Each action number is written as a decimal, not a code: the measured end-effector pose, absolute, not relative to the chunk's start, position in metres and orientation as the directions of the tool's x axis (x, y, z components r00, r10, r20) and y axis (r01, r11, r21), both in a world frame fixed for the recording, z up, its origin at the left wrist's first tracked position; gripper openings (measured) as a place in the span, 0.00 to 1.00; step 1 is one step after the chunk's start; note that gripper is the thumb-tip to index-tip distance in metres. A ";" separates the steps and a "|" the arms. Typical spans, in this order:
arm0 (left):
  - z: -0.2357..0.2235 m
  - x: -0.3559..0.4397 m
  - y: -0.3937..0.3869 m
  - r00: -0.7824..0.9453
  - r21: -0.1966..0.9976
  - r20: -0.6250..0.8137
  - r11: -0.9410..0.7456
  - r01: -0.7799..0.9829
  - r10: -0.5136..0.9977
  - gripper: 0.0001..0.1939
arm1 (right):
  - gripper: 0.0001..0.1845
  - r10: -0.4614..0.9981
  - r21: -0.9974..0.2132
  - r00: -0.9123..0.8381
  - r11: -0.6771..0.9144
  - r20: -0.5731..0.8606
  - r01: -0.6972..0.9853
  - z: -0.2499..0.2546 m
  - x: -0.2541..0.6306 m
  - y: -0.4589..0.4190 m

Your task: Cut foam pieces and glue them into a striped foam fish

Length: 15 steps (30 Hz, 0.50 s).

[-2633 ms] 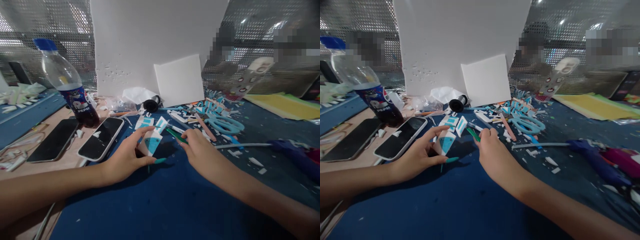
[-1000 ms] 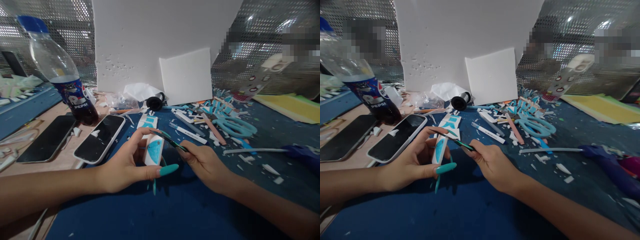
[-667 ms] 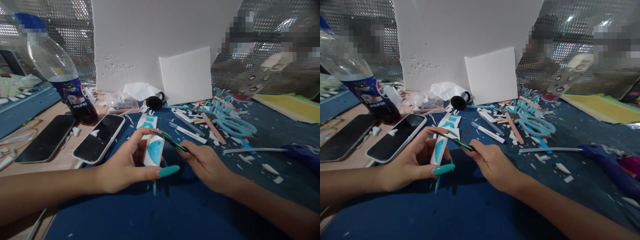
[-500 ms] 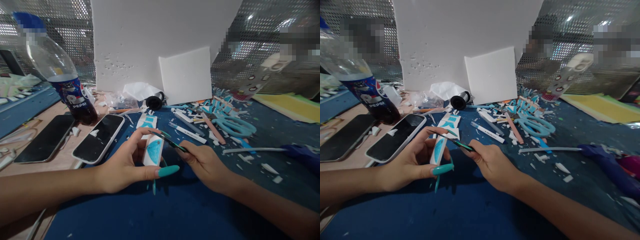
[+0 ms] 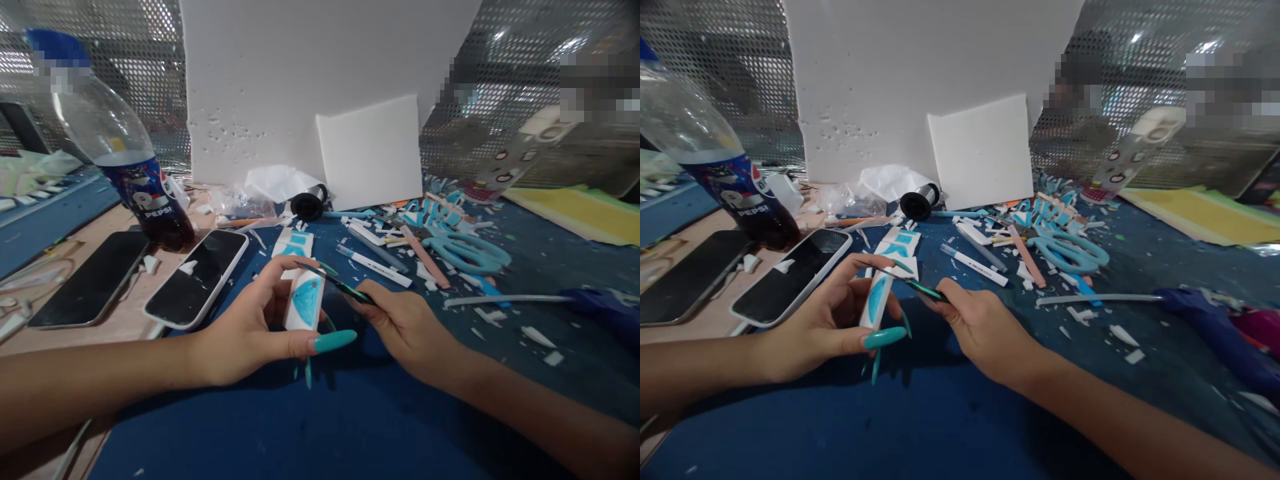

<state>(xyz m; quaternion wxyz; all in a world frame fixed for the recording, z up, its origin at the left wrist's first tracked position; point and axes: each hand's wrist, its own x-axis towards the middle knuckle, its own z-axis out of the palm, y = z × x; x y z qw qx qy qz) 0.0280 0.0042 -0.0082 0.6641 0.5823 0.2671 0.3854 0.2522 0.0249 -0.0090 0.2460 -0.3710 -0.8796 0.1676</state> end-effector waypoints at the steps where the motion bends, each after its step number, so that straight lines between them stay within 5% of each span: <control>1: -0.008 0.028 0.004 0.560 0.981 0.091 0.024 -0.194 0.824 0.28 | 0.11 0.735 -0.471 -0.602 0.670 0.312 0.574 -0.009 0.252 0.025; 15: -0.010 0.029 0.003 0.557 0.997 0.055 -0.017 -0.073 0.829 0.28 | 0.09 0.659 -0.205 -0.650 0.745 0.380 0.635 -0.014 0.251 0.022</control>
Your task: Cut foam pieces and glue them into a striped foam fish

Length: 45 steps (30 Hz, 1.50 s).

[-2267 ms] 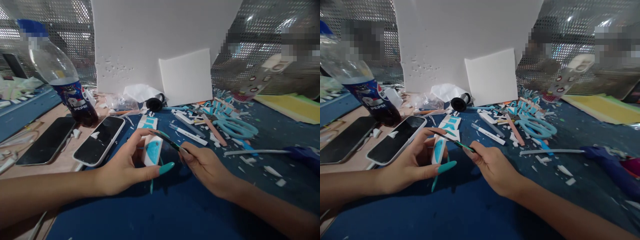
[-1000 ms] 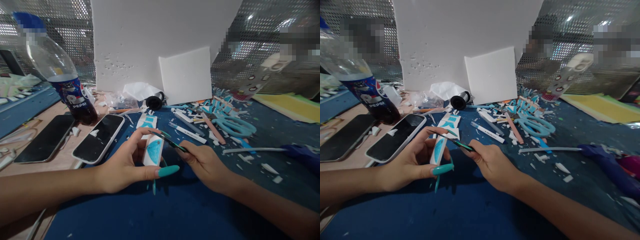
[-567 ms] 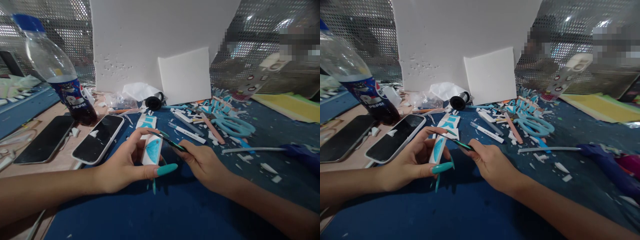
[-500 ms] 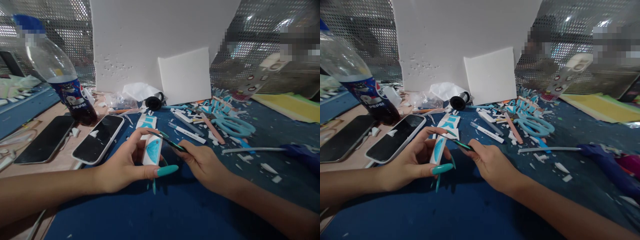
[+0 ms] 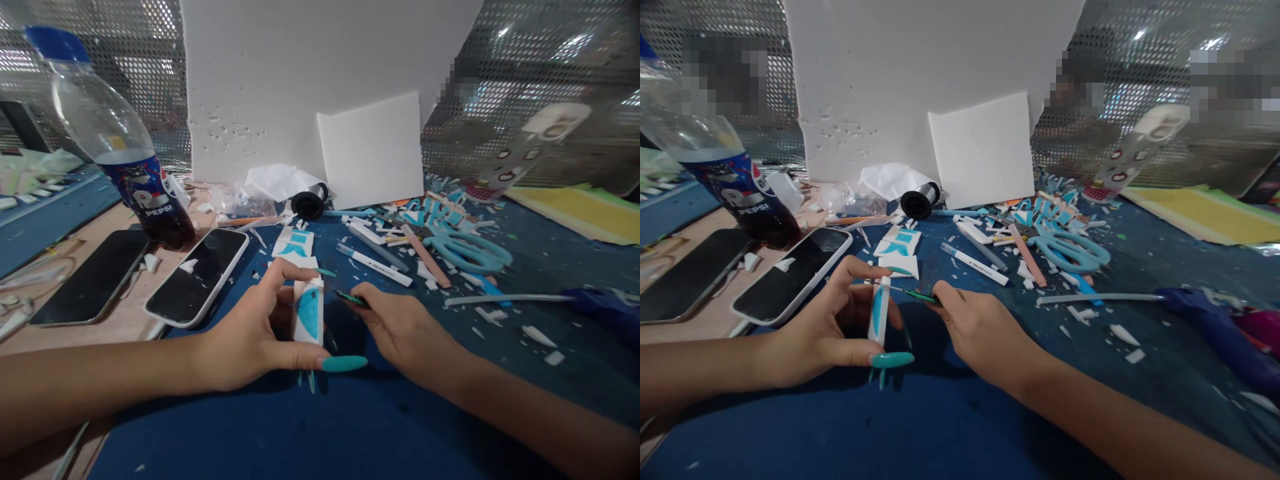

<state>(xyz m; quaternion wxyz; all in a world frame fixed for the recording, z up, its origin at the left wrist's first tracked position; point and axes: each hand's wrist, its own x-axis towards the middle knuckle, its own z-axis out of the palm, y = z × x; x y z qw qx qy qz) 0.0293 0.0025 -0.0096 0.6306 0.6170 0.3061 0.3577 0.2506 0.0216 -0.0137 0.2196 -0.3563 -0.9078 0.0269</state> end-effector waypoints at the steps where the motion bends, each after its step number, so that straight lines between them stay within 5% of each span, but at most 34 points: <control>1: -0.010 0.029 0.002 0.548 0.998 0.061 -0.038 -0.054 0.834 0.28 | 0.09 0.661 -0.213 -0.652 0.744 0.372 0.633 -0.014 0.250 0.022; 15: -0.010 0.026 0.001 0.570 0.977 0.117 -0.198 0.081 0.813 0.26 | 0.08 0.658 -0.212 -0.652 0.747 0.378 0.630 -0.011 0.250 0.021; 21: -0.006 0.029 -0.002 0.531 0.994 0.066 -0.101 0.038 0.845 0.37 | 0.08 0.625 -0.185 -0.648 0.766 0.436 0.615 -0.013 0.250 0.020; 27: -0.006 0.031 0.002 0.554 0.998 0.066 -0.054 -0.039 0.830 0.14 | 0.08 0.646 -0.316 -0.642 0.762 0.412 0.565 -0.012 0.250 0.023; 35: -0.011 0.028 0.003 0.501 0.980 0.030 -0.125 0.157 0.865 0.15 | 0.10 0.640 -0.287 -0.666 0.768 0.383 0.572 -0.009 0.246 0.022; 45: -0.006 0.026 -0.001 0.532 0.977 0.175 -0.213 0.011 0.828 0.13 | 0.11 0.597 -0.209 -0.690 0.797 0.409 0.566 -0.009 0.255 0.030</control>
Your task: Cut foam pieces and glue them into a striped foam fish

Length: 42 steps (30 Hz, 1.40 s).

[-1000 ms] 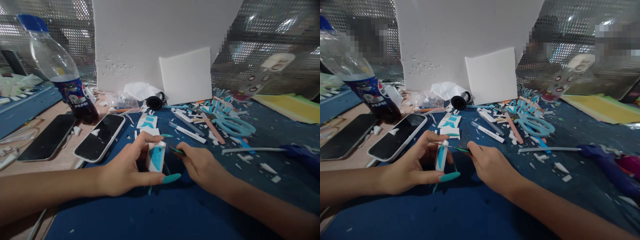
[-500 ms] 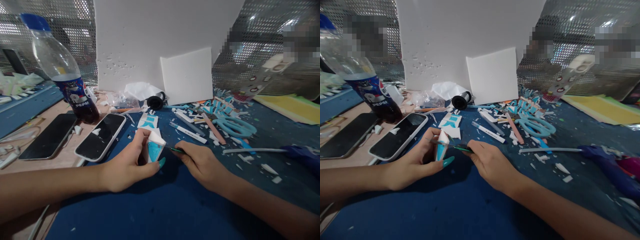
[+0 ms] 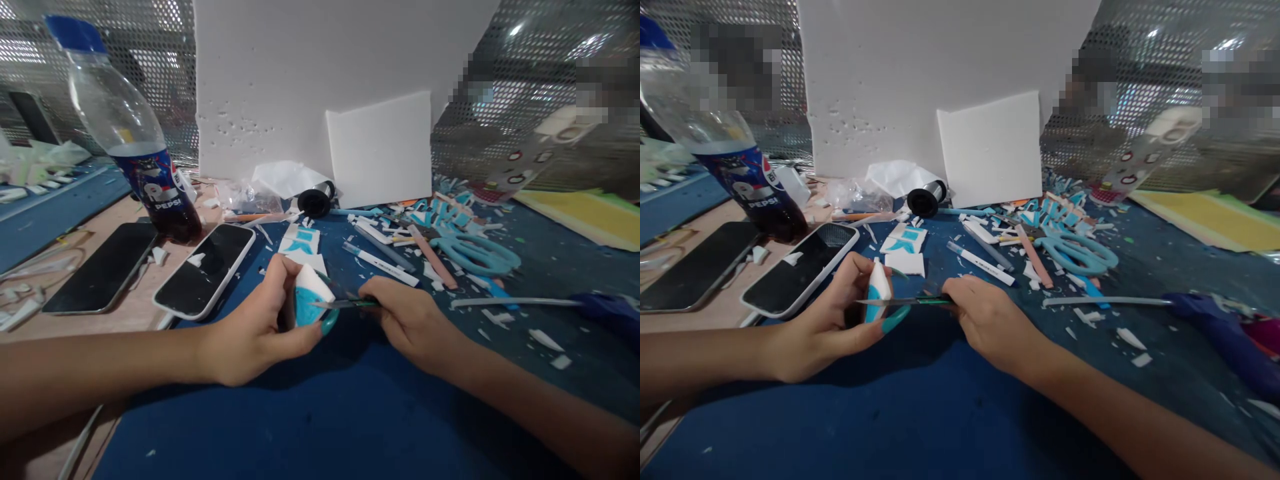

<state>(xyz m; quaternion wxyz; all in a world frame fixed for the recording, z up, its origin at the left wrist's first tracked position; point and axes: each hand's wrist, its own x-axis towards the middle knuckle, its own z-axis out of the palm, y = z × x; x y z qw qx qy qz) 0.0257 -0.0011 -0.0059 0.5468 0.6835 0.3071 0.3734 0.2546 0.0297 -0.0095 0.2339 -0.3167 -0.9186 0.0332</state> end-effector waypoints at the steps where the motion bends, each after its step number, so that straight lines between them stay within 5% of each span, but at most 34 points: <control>1: -0.006 0.025 -0.001 0.543 0.977 0.172 -0.213 0.013 0.822 0.13 | 0.11 0.596 -0.213 -0.695 0.799 0.402 0.562 -0.009 0.255 0.030; 10: -0.009 0.026 0.000 0.515 0.974 0.119 -0.201 0.105 0.849 0.17 | 0.11 0.649 -0.283 -0.686 0.760 0.329 0.584 -0.009 0.252 0.029; 26: -0.013 0.027 -0.001 0.493 0.953 0.066 -0.201 0.227 0.867 0.20 | 0.10 0.650 -0.220 -0.655 0.754 0.385 0.619 -0.013 0.248 0.026; 36: -0.011 0.028 0.000 0.577 0.924 0.194 -0.346 0.164 0.793 0.13 | 0.14 0.423 0.133 -0.707 0.800 0.567 0.585 -0.009 0.248 0.024; 42: -0.009 0.027 -0.004 0.559 0.947 0.224 -0.314 0.068 0.798 0.14 | 0.16 0.376 0.180 -0.714 0.801 0.590 0.571 -0.009 0.248 0.023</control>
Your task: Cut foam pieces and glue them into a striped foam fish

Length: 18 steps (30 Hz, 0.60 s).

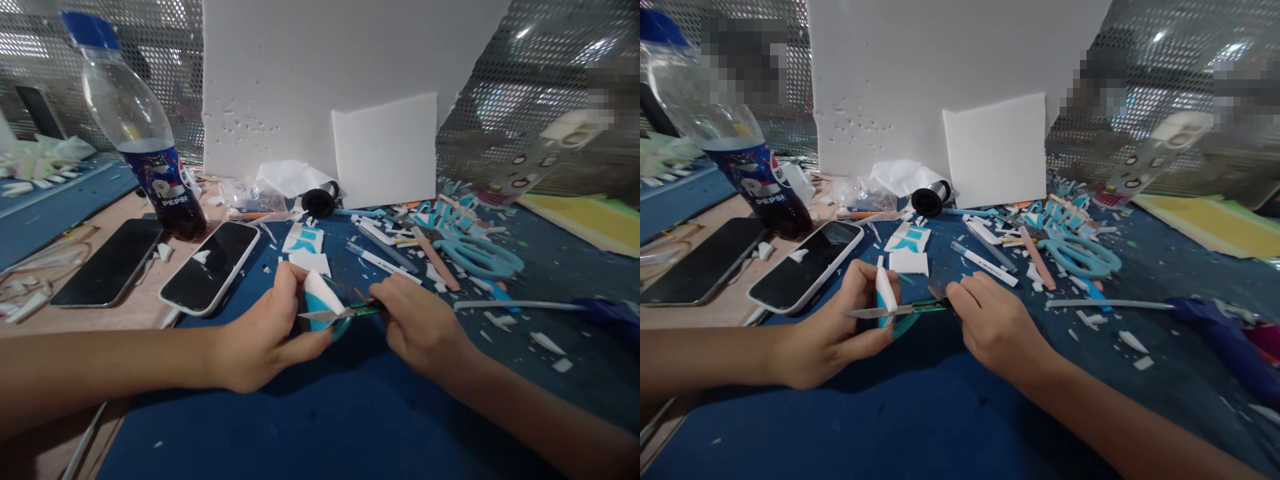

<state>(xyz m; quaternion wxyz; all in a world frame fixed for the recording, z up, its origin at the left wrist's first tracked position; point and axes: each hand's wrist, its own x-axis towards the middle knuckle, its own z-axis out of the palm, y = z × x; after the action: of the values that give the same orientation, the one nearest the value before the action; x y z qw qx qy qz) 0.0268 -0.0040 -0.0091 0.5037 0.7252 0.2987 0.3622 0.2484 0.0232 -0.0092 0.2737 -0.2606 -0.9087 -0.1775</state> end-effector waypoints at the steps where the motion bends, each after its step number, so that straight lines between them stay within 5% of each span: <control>1: -0.009 0.027 -0.005 0.559 0.950 0.222 -0.305 0.060 0.799 0.14 | 0.16 0.378 0.182 -0.714 0.799 0.589 0.573 -0.009 0.248 0.023; 18: -0.012 0.025 -0.003 0.580 0.880 0.272 -0.442 0.174 0.768 0.14 | 0.15 0.359 0.164 -0.720 0.822 0.594 0.545 -0.013 0.251 0.024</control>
<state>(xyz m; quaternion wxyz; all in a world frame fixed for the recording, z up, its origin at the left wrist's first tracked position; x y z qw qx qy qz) 0.0248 -0.0033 -0.0120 0.4322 0.7766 0.3033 0.3436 0.2507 0.0241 -0.0135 0.2807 -0.2477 -0.9123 -0.1659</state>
